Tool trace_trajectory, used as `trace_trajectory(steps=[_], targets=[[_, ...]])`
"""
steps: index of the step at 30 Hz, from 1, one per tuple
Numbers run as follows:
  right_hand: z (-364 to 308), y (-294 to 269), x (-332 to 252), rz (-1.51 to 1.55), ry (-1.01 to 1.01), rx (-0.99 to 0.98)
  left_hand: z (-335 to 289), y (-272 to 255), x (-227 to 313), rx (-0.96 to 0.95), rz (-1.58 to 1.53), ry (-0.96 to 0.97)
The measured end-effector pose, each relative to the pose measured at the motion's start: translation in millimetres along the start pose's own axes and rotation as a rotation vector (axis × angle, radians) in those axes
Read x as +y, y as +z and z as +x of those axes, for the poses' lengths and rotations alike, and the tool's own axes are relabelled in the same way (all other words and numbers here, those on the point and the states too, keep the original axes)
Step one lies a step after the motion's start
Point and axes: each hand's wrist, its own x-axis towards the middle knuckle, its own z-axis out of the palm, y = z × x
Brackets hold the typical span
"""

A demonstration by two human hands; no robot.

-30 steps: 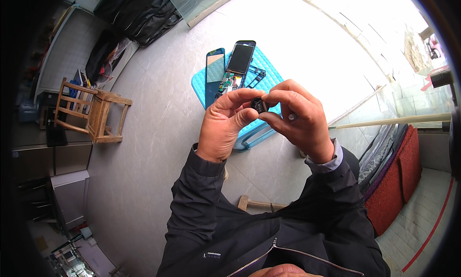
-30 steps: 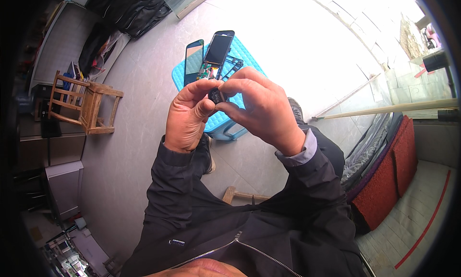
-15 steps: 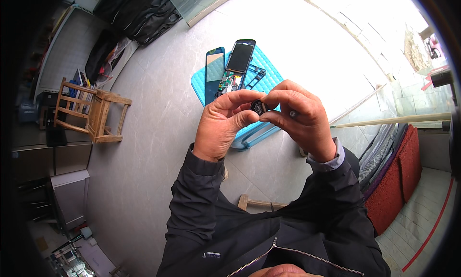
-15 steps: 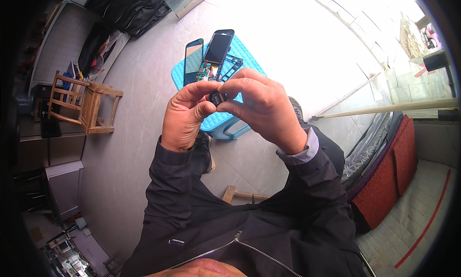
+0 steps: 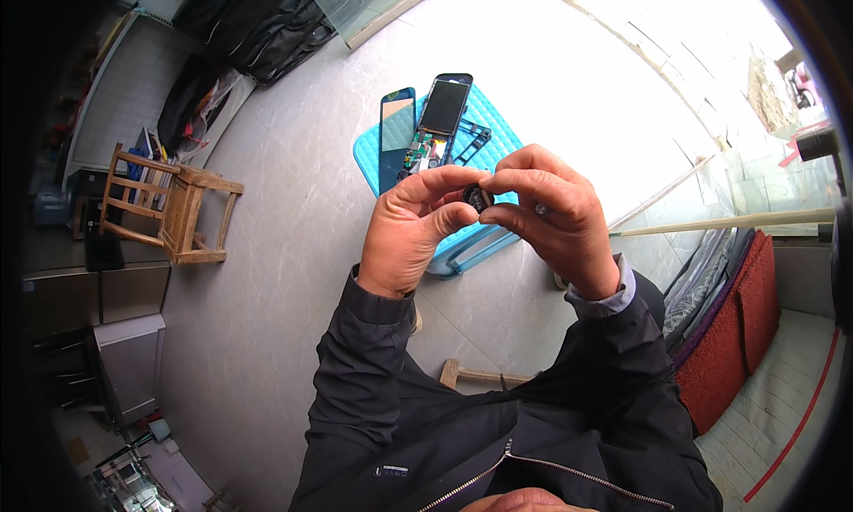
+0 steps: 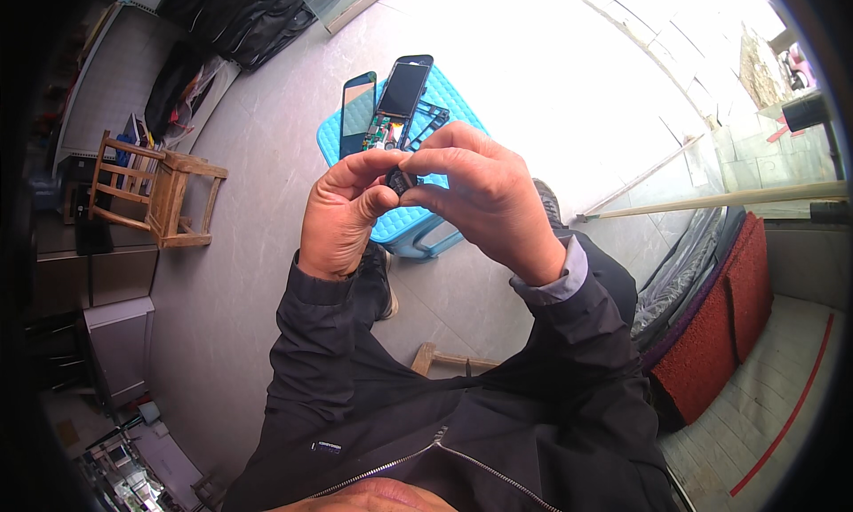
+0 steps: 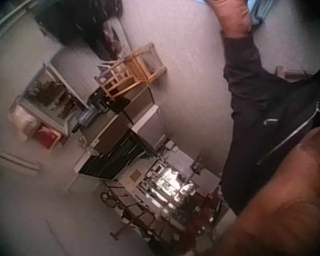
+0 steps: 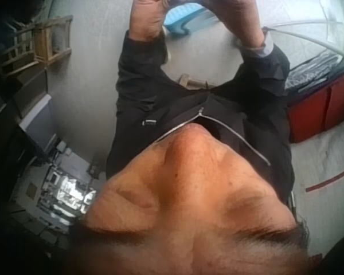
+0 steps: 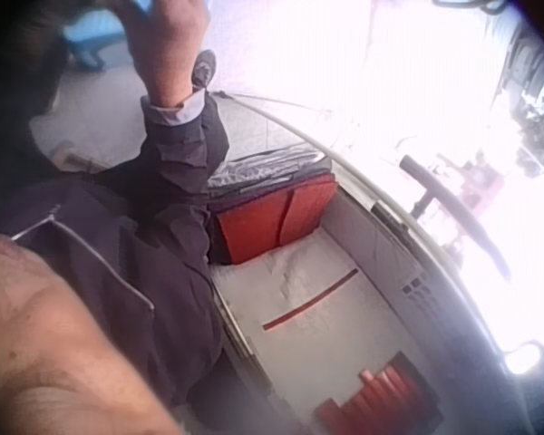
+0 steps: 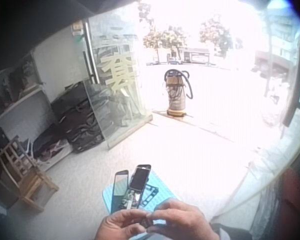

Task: The person holds a small black cylindrical electronic component and repeatedly inserts and removes a tiny metal piece with both hands. The component is rotated and examined from multiple angles while the metal piece is manipulated into and out of the housing. The task remains focused on this single component throughout the clip.

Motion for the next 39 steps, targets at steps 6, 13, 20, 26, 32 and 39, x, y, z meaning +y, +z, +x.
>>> trace_trajectory(steps=[6,13,20,26,32,39], targets=[[-2,2,4,0.042,-0.023,0.015,0,0,0,-0.007,-0.019,0.011],[-1,4,3,0.057,-0.022,0.02,0,1,1,-0.016,-0.029,0.027],[1,0,-4,0.055,-0.002,0.018,0,2,1,-0.058,-0.02,0.107],[1,-2,-7,0.049,0.009,0.02,0,2,-1,-0.072,0.013,0.202],[2,0,-7,0.003,-0.067,0.033,-2,0,-1,-0.075,0.037,0.23],[1,0,-8,-0.071,-0.093,0.052,-2,0,-4,-0.075,0.041,0.249]])
